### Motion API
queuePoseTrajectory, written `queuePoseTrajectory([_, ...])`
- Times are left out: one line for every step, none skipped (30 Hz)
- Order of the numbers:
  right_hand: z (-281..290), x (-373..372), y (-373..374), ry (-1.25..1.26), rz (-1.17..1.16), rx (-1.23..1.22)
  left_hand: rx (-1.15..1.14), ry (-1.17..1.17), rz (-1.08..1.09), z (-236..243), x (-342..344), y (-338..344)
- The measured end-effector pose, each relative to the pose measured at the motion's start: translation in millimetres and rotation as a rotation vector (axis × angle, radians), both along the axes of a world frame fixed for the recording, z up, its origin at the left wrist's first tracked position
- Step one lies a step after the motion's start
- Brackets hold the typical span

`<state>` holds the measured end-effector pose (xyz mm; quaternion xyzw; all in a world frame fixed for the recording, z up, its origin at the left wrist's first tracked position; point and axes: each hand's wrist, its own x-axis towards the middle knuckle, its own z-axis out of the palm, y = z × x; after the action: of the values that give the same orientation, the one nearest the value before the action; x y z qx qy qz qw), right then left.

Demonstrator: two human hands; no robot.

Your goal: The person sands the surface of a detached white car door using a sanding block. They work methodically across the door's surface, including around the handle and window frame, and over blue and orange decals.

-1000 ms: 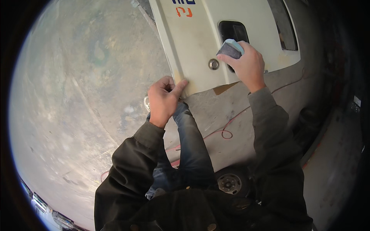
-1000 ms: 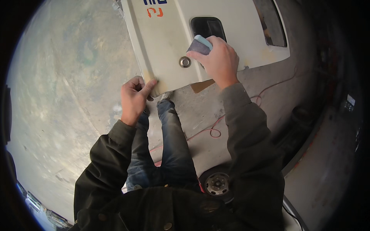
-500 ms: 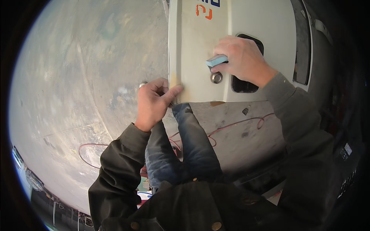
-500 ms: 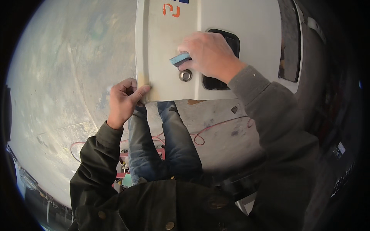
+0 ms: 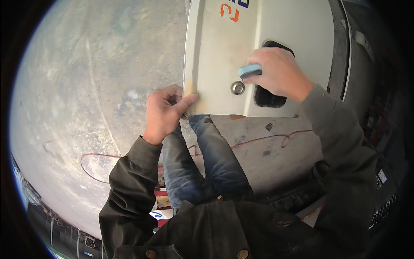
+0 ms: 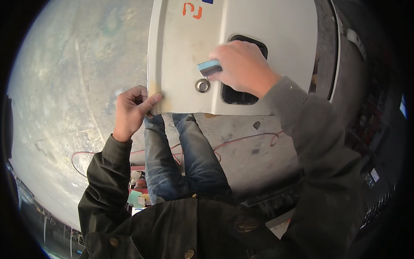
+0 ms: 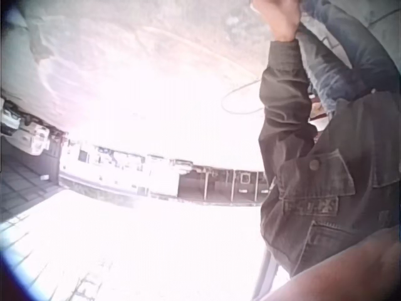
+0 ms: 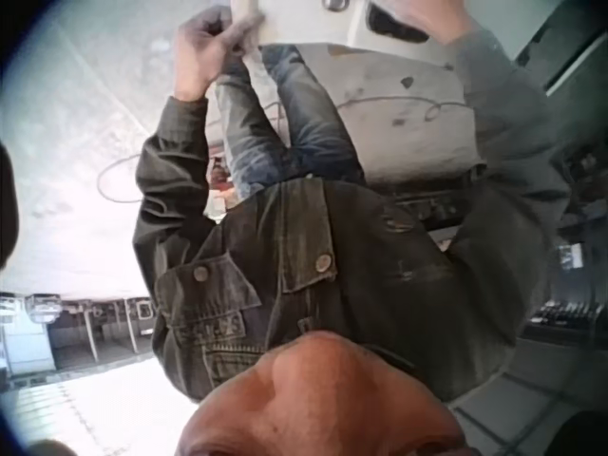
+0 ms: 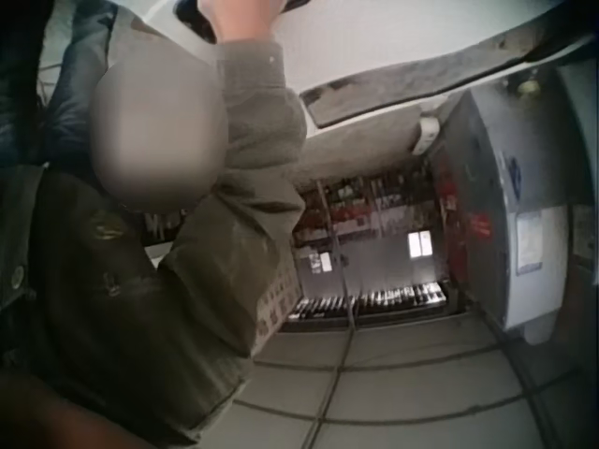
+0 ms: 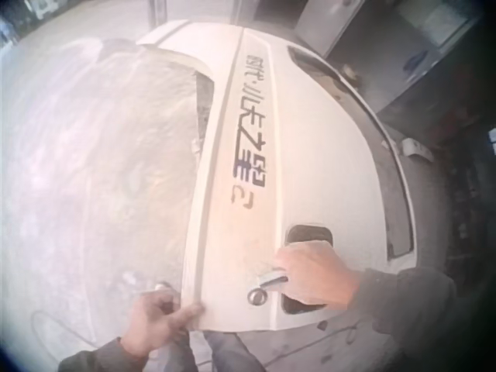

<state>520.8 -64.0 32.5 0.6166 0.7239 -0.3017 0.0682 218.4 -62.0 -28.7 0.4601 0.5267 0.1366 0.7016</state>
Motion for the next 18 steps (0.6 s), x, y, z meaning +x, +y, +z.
queuePoseTrajectory([1,-1,-9,-0.041,-0.071,-0.028,0.005,0.013,-0.009,0,0,1])
queuePoseTrajectory([0,-4,-15,-0.049,-0.114,-0.022,0.01,0.027,-0.018,0,0,1])
queuePoseTrajectory([1,-6,-22,-0.034,-0.149,-0.033,0.012,0.044,-0.027,1,0,1])
queuePoseTrajectory([3,-8,-28,-0.023,-0.186,-0.041,0.018,0.057,-0.039,3,1,1])
queuePoseTrajectory([4,-8,-31,-0.01,-0.223,-0.048,0.023,0.071,-0.051,3,1,3])
queuePoseTrajectory([1,-6,-30,-0.024,-0.215,-0.016,0.024,0.055,-0.044,3,2,4])
queuePoseTrajectory([-1,-6,-29,-0.032,-0.264,0.03,0.021,0.04,-0.039,3,3,3])
queuePoseTrajectory([-4,-8,-27,-0.04,-0.313,0.077,0.018,0.026,-0.035,2,4,3])
queuePoseTrajectory([-5,-10,-28,-0.048,-0.363,0.124,0.024,0.03,-0.053,1,4,4])
queuePoseTrajectory([-5,-15,-35,0.014,-0.433,0.155,0.024,0.04,-0.07,0,3,6])
queuePoseTrajectory([-4,-21,-44,0.011,-0.485,0.143,0.025,0.05,-0.087,-1,2,7])
queuePoseTrajectory([-3,-27,-55,0.007,-0.538,0.13,0.007,0.032,-0.067,-3,1,5])
queuePoseTrajectory([-1,-34,-65,0.002,-0.589,0.123,-0.007,0.013,-0.045,-4,1,4])
queuePoseTrajectory([2,-41,-75,-0.003,-0.619,0.105,-0.02,-0.017,-0.025,-6,2,3])
queuePoseTrajectory([2,-49,-86,-0.014,-0.645,0.121,-0.014,-0.008,-0.044,-7,1,4])
queuePoseTrajectory([1,-58,-98,-0.019,-0.67,0.137,-0.006,0.008,-0.061,-8,0,4])
queuePoseTrajectory([1,-69,-106,-0.027,-0.693,0.157,0.005,0.018,-0.077,-9,-1,6])
queuePoseTrajectory([5,-81,-115,-0.003,-0.709,0.22,0.009,0.015,-0.076,-8,-2,6])
